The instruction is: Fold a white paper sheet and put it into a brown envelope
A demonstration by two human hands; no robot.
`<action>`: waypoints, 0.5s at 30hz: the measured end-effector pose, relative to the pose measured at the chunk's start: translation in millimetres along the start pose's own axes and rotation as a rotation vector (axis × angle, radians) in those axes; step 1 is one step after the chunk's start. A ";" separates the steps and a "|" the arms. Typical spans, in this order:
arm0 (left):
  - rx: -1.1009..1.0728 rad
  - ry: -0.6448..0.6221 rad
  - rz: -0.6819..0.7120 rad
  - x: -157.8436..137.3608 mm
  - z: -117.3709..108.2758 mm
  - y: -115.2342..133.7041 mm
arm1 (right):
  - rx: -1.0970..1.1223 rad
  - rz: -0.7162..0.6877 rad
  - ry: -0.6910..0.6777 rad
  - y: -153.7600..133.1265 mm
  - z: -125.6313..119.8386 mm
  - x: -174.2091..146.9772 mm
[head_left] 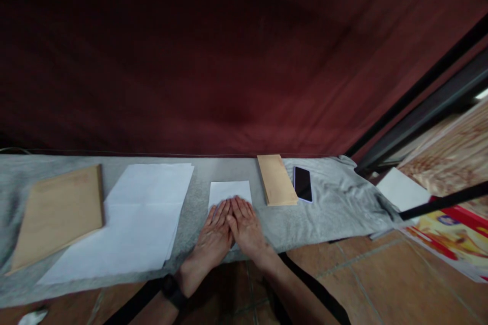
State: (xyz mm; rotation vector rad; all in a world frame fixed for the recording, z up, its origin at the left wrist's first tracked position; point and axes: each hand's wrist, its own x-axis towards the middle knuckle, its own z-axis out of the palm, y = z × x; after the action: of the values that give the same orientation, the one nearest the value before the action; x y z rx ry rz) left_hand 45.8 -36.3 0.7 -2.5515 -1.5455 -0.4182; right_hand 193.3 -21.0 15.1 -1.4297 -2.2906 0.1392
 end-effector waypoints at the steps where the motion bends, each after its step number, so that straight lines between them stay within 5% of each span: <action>1: -0.002 0.002 -0.015 -1.1 0.0 -0.6 | -0.020 -0.007 -0.008 2.1 -0.2 -3.4; 15: 0.005 0.008 -0.195 -24.0 -7.0 -19.2 | -0.160 0.000 0.024 32.3 -13.9 -31.3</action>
State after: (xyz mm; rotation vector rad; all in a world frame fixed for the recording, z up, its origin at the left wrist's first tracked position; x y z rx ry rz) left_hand 17.2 -49.5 -0.5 -2.4012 -1.7970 -0.4443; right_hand 237.5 -35.5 8.1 -1.5006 -2.3263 -0.0631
